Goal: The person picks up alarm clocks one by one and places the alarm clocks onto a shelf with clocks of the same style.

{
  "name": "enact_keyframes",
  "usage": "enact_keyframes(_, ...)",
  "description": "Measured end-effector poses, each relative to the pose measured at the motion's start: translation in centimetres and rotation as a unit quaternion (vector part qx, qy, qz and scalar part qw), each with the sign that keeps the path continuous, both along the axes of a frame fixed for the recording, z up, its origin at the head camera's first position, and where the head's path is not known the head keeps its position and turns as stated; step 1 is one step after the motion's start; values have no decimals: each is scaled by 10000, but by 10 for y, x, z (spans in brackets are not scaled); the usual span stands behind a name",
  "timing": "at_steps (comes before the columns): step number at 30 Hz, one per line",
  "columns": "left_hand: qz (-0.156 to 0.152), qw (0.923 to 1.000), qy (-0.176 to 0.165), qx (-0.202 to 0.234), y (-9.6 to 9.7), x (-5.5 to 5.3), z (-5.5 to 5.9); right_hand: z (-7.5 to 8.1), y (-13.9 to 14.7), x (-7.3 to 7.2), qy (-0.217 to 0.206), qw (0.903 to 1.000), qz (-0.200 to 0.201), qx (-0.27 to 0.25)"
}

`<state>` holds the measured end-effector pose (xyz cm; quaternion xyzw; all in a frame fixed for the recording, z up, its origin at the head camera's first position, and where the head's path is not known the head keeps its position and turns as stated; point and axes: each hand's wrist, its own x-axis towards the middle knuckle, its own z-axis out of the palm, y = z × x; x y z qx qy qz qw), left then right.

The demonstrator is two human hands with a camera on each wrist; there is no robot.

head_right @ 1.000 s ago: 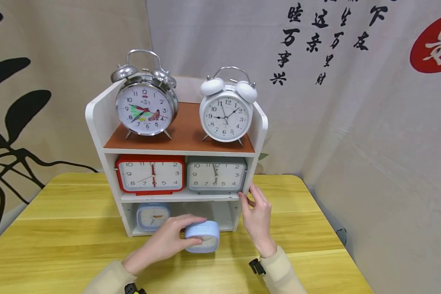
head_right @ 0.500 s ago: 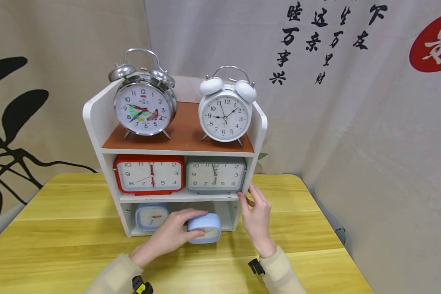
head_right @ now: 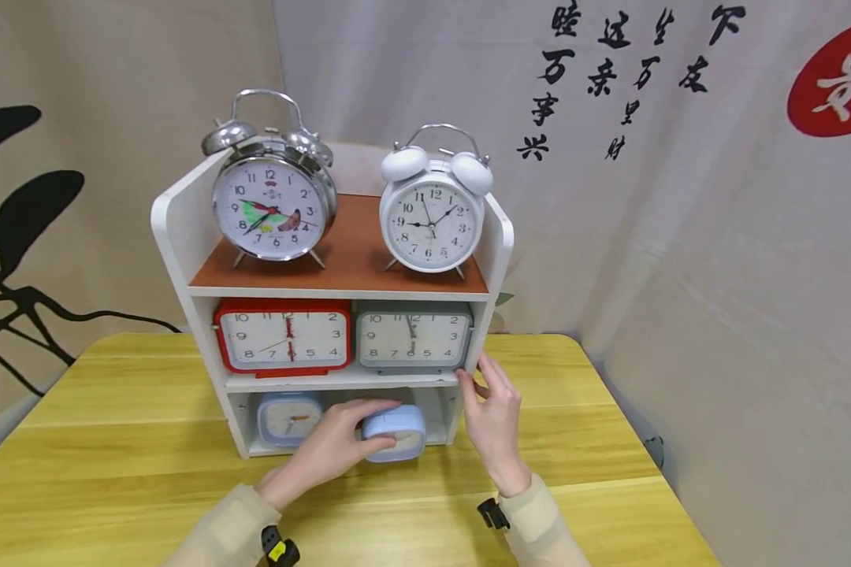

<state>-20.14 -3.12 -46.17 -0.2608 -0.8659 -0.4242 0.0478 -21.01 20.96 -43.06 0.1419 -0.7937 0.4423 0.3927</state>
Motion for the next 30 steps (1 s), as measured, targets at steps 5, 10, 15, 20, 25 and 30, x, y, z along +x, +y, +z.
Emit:
enact_keyframes(5,68,10000,-19,-19,2,-2,0,0,-1,0,36,10000,17,-29)
enact_keyframes(10,153,9999,37,-7,5,-4,0,0,-1,0,22,10000,-13,-18)
enact_keyframes(15,195,9998,-29,-17,7,-7,-1,0,-1,0,11,10000,-32,8)
enact_keyframes(20,201,9997,-113,-71,8,-11,-2,0,-1,-1,30,10000,-35,39)
enact_keyframes(25,204,9994,-272,-47,10,-13,-2,0,0,-1,44,10000,-25,45)
enact_keyframes(30,235,9992,-310,-63,12,-15,-2,0,-1,-1,58,10000,-12,30)
